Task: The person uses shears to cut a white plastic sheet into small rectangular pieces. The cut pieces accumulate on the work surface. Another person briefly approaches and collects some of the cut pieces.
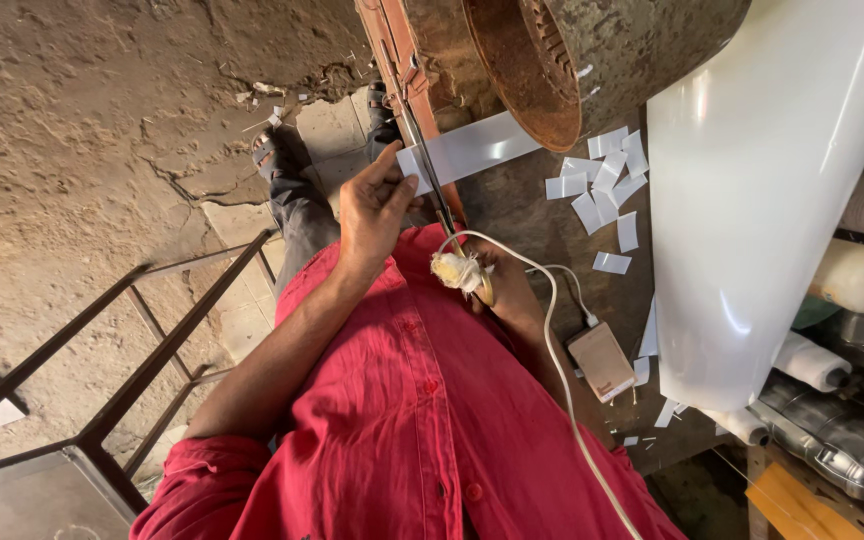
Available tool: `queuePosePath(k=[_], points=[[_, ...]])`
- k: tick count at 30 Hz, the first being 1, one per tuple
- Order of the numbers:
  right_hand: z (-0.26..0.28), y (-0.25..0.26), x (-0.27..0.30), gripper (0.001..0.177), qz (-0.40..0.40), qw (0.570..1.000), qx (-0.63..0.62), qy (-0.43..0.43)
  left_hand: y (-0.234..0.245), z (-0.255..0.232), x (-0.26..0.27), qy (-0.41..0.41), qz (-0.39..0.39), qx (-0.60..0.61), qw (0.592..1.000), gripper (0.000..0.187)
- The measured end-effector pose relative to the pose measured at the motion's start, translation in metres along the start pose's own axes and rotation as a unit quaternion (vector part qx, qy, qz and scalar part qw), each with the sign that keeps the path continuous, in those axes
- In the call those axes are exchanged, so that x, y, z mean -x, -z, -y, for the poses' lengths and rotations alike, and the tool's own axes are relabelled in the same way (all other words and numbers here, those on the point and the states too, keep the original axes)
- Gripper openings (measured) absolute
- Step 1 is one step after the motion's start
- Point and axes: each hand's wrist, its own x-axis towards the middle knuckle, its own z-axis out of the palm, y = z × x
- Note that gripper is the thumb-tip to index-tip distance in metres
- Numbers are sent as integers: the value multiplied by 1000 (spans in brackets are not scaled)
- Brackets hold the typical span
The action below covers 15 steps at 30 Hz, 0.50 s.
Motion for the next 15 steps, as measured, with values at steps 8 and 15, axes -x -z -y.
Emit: queuePosePath(k=[8, 15], points=[[6, -5, -5, 24, -6, 994, 52, -96, 3, -3, -1, 15, 2, -4, 1000, 51], [21, -8, 5, 28, -10, 992, 81, -96, -6, -46, 1, -37, 66, -71, 995, 52]])
